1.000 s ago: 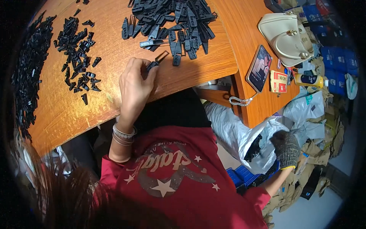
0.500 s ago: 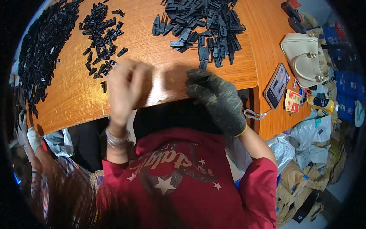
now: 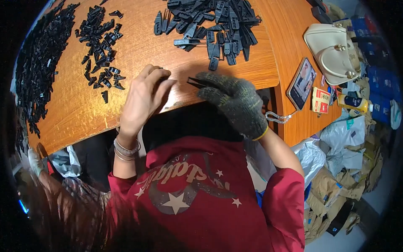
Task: Assembling small black plastic components by hand on a wooden table.
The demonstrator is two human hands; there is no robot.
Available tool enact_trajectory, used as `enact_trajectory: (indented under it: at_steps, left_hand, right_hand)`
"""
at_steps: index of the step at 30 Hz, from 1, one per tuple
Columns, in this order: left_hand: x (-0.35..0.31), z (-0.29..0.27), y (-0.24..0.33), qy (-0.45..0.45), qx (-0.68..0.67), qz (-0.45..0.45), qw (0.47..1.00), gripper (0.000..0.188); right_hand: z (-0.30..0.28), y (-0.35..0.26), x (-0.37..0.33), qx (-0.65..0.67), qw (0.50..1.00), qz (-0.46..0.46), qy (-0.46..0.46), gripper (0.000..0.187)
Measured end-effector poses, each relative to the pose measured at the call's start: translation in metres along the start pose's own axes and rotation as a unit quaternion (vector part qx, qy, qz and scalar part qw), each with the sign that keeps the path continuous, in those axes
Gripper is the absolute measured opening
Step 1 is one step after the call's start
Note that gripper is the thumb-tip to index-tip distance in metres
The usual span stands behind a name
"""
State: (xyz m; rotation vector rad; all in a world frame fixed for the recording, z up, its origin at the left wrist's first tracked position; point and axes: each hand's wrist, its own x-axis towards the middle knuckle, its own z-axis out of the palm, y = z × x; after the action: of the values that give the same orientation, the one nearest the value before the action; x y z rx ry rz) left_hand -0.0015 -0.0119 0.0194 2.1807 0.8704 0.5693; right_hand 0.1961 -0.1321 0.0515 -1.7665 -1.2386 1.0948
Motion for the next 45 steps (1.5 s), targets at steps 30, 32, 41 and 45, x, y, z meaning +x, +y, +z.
enact_trajectory:
  at_steps: [30,32,41,45]
  left_hand:
    - [-0.012,0.02,-0.018,0.103,-0.114,0.022,0.988,0.017]
    - [-0.013,0.02,-0.017,0.086,-0.107,0.032,0.99,0.019]
    - [-0.016,0.03,-0.003,0.129,-0.122,0.024,0.984,0.024]
    - [-0.012,0.034,-0.007,0.129,-0.123,0.009,0.984,0.023]
  right_hand:
    - [0.043,-0.025,0.07,-0.348,0.828,-0.439,-0.026,0.02]
    - [0.042,-0.041,0.066,-0.424,0.784,-0.454,-0.015,0.016]
    - [0.039,-0.038,0.079,-0.438,0.816,-0.353,-0.131,0.015]
    - [0.027,-0.034,0.077,-0.41,0.813,-0.402,-0.103,0.02]
